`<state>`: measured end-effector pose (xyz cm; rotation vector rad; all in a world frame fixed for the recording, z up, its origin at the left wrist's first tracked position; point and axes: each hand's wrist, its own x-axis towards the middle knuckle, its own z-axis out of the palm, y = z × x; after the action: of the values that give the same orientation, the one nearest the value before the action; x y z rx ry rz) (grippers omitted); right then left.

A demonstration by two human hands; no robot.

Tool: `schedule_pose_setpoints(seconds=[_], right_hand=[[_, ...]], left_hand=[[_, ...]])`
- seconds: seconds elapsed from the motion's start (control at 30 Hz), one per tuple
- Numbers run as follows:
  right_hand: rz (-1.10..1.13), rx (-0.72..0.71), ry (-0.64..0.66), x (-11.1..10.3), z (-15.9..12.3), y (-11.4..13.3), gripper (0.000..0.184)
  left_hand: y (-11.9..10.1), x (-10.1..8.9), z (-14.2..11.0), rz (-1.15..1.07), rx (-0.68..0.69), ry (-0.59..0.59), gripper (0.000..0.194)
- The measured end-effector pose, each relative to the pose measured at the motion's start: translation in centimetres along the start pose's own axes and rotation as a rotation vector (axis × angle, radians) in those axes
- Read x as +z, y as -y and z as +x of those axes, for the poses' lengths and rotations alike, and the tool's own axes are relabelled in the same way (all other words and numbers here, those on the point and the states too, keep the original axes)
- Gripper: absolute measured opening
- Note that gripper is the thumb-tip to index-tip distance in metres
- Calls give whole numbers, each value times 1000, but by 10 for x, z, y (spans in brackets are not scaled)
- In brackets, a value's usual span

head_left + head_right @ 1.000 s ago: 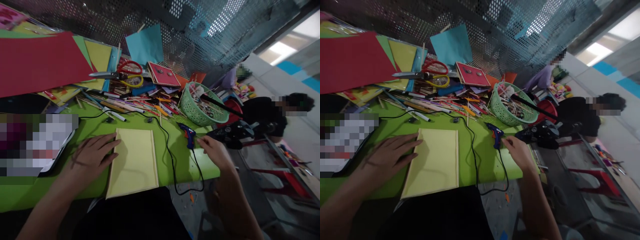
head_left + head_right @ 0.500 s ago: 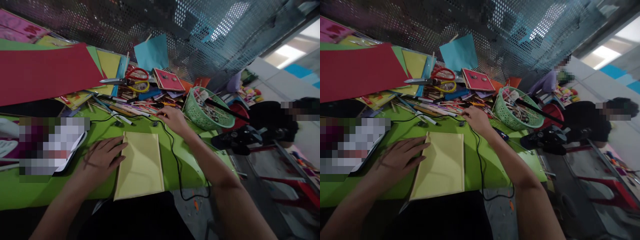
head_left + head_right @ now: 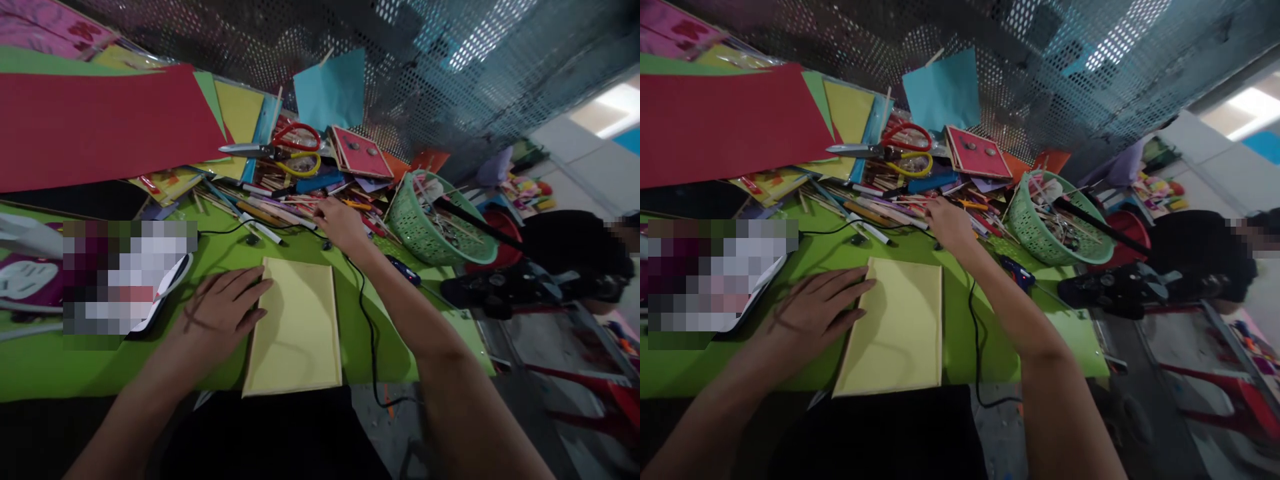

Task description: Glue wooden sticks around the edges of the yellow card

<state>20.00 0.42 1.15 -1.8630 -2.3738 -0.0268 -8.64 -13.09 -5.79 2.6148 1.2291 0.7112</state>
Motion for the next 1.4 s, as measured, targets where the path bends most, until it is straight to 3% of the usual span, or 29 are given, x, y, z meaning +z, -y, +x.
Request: schedule_pose_setpoints(seconds=[0.13,0.23,0.37,0.57,1.17,1.4], right_hand=[[152,-130,-73,-18,-34,0,9],[290,-241,-15,-23,-61,5,10],[350,-287,51,-15,-80,14,13],[295,-304,74,-4,-82,19,14],[261,-251,130,-2,-83,20,16],[264,-231,145,-3,-81,21,18]], left_hand=[[-5,-3,0,-16,-34,25,40],[-7,-4,0,-26,-57,40,40],[-7,-3,0,-11,-56,37,39],[-9,-5,1,-20,-59,36,39],[-8,-6,3,-80,-79,68,39],[-5,-4,2,-29,-29,45,37]])
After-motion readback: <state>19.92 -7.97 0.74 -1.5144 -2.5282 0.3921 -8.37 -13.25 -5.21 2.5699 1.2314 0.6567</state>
